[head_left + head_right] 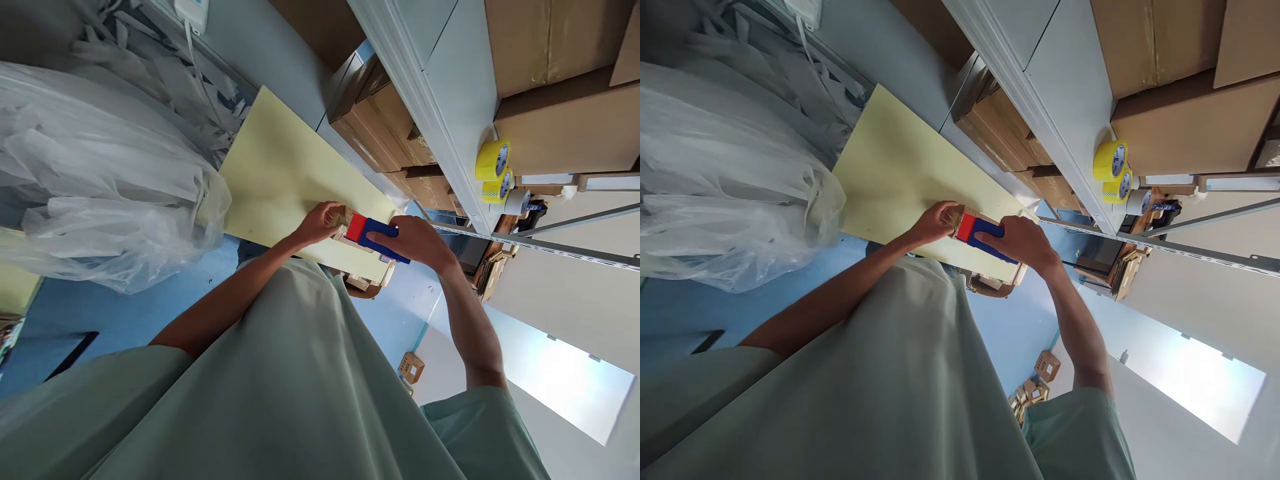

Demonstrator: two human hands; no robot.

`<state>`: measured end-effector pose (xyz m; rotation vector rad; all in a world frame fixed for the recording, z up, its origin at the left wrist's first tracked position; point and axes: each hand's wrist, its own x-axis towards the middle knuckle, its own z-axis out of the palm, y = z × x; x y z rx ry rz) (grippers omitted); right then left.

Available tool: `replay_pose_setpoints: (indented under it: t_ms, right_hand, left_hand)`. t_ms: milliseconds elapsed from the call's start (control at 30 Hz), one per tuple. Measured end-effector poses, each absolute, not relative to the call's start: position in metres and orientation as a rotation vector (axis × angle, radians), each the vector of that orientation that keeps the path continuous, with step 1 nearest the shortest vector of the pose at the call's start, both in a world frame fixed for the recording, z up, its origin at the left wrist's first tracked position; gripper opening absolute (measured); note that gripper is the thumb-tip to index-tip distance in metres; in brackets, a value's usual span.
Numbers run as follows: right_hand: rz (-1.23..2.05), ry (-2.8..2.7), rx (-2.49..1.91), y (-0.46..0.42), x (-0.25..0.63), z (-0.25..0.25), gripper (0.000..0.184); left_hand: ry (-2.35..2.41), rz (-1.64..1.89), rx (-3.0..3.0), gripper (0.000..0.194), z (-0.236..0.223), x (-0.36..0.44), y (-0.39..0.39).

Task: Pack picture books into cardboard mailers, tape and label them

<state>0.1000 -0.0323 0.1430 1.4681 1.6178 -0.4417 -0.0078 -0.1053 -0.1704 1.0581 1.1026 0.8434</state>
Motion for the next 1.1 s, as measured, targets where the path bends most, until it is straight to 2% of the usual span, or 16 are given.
replay_pose_setpoints:
  t_ms: [67,267,533,733,1100]
  right_hand:
    - [-0.439,1.621,1.462,-0.034,0.099,0.144,0.067]
    - [-0.446,1.624,1.467,-0.040,0.100,0.146,0.068]
    - [-0.474,1.616,1.497,-0.043,0.159,0.134,0.070]
    - [-0.613,1.609,1.509,-0.043,0.223,0.095,0.069]
    - [-0.855,1.719,1.519,-0.050,0.278,0.009,0.060]
  left_hand:
    - [1.070,0.845,1.234,0.083,-0.161,-0.007,-0.101]
    - [1.060,0.711,1.519,0.059,-0.156,-0.006,-0.085]
    - [1.107,0.647,1.607,0.058,-0.166,-0.016,-0.090]
    - [1.103,0.568,1.576,0.065,-0.168,-0.023,-0.084]
    - [1.270,0.561,1.312,0.057,-0.156,-0.022,-0.106]
